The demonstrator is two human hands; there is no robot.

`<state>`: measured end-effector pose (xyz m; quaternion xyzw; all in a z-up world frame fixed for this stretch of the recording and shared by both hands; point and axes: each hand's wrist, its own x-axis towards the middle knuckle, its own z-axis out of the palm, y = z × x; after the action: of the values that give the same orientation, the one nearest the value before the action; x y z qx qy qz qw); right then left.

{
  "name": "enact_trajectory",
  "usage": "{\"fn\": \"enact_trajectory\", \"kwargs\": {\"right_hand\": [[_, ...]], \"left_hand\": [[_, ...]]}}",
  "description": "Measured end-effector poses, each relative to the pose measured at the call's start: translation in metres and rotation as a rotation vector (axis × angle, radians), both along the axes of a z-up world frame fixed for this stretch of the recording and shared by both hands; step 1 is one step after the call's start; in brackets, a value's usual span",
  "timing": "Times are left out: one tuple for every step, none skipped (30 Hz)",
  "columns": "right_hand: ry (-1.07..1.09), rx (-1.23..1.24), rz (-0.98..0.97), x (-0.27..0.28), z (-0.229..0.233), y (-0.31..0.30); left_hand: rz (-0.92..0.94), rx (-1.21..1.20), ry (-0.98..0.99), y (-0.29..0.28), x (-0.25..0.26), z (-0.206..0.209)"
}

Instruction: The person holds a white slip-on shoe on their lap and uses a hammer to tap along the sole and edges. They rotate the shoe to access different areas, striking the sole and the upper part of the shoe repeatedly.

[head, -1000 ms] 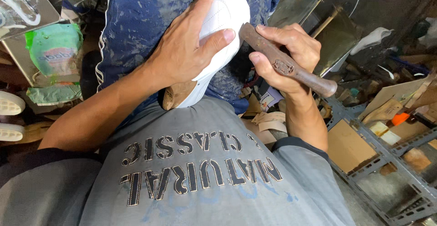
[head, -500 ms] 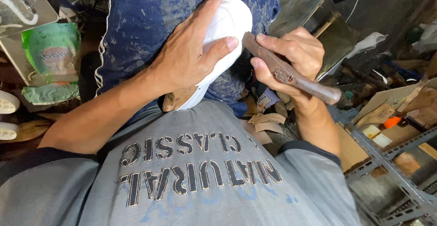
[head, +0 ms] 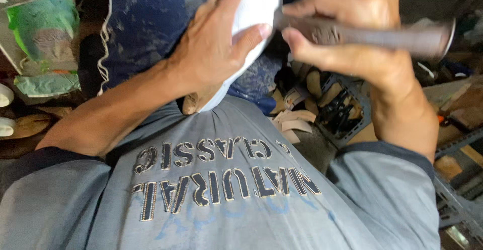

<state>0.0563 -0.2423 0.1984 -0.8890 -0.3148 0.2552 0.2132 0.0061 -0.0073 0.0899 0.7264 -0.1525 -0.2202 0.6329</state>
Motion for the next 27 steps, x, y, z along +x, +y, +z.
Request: {"fn": "enact_trajectory", "kwargs": {"right_hand": [[-0.016, -0.003, 0.003, 0.002, 0.004, 0.004], [0.039, 0.037, -0.029, 0.005, 0.009, 0.008], [0.098, 0.084, -0.058, 0.009, 0.012, 0.015], [0.085, 0.089, -0.053, 0.011, 0.007, 0.009], [0.113, 0.132, -0.076, 0.008, 0.006, 0.002], [0.141, 0.174, -0.1, 0.005, 0.003, -0.005], [0.13, 0.175, -0.096, 0.0, 0.0, -0.008], [0.058, 0.246, -0.102, -0.005, -0.004, -0.01], [-0.004, 0.316, -0.11, -0.01, -0.008, -0.012], [-0.004, 0.315, -0.109, -0.014, -0.012, -0.014], [-0.055, 0.33, -0.16, -0.02, -0.016, -0.014], [-0.107, 0.344, -0.211, -0.026, -0.02, -0.015], [-0.107, 0.343, -0.208, -0.028, -0.021, -0.014], [-0.126, 0.334, -0.237, -0.031, -0.021, -0.013], [-0.143, 0.325, -0.267, -0.033, -0.021, -0.012], [-0.142, 0.324, -0.266, -0.034, -0.022, -0.013], [-0.145, 0.328, -0.274, -0.034, -0.024, -0.014], [-0.148, 0.333, -0.282, -0.035, -0.025, -0.014], [-0.146, 0.334, -0.28, -0.034, -0.025, -0.014], [-0.143, 0.332, -0.275, -0.034, -0.026, -0.014], [-0.143, 0.33, -0.269, -0.033, -0.026, -0.014], [-0.144, 0.331, -0.267, -0.032, -0.027, -0.015], [-0.146, 0.34, -0.258, -0.031, -0.028, -0.015], [-0.148, 0.348, -0.249, -0.03, -0.028, -0.015], [-0.149, 0.35, -0.247, -0.029, -0.029, -0.016], [-0.12, 0.358, -0.263, -0.028, -0.03, -0.016], [-0.088, 0.365, -0.28, -0.028, -0.031, -0.017]], "left_hand": [[0.003, -0.003, -0.016, -0.001, -0.003, -0.003], [-0.003, -0.039, 0.003, -0.001, -0.005, -0.005], [-0.008, -0.069, 0.025, 0.001, -0.007, -0.008], [-0.004, -0.064, 0.011, 0.002, 0.001, -0.003], [-0.029, -0.008, 0.039, 0.002, 0.003, 0.003], [-0.054, 0.048, 0.066, 0.001, 0.006, 0.009], [-0.051, 0.049, 0.055, 0.002, 0.005, 0.01], [-0.048, 0.031, 0.068, 0.003, 0.005, 0.012], [-0.047, 0.014, 0.09, 0.004, 0.003, 0.014], [-0.046, 0.013, 0.09, 0.004, 0.005, 0.015], [-0.052, 0.014, 0.093, 0.004, 0.005, 0.016], [-0.058, 0.015, 0.097, 0.005, 0.005, 0.016], [-0.056, 0.015, 0.096, 0.005, 0.005, 0.016], [-0.064, 0.018, 0.104, 0.006, 0.005, 0.016], [-0.074, 0.02, 0.114, 0.006, 0.005, 0.016], [-0.074, 0.019, 0.115, 0.005, 0.005, 0.015], [-0.074, 0.011, 0.115, 0.005, 0.006, 0.015], [-0.075, 0.002, 0.115, 0.005, 0.006, 0.014], [-0.073, 0.003, 0.117, 0.005, 0.006, 0.014], [-0.076, -0.004, 0.119, 0.005, 0.006, 0.014], [-0.079, -0.012, 0.118, 0.005, 0.007, 0.015], [-0.077, -0.011, 0.117, 0.005, 0.007, 0.014], [-0.076, -0.023, 0.115, 0.005, 0.006, 0.013], [-0.075, -0.034, 0.112, 0.005, 0.006, 0.012], [-0.073, -0.032, 0.111, 0.005, 0.006, 0.012], [-0.074, -0.031, 0.115, 0.004, 0.007, 0.013], [-0.075, -0.031, 0.122, 0.004, 0.007, 0.013]]}}
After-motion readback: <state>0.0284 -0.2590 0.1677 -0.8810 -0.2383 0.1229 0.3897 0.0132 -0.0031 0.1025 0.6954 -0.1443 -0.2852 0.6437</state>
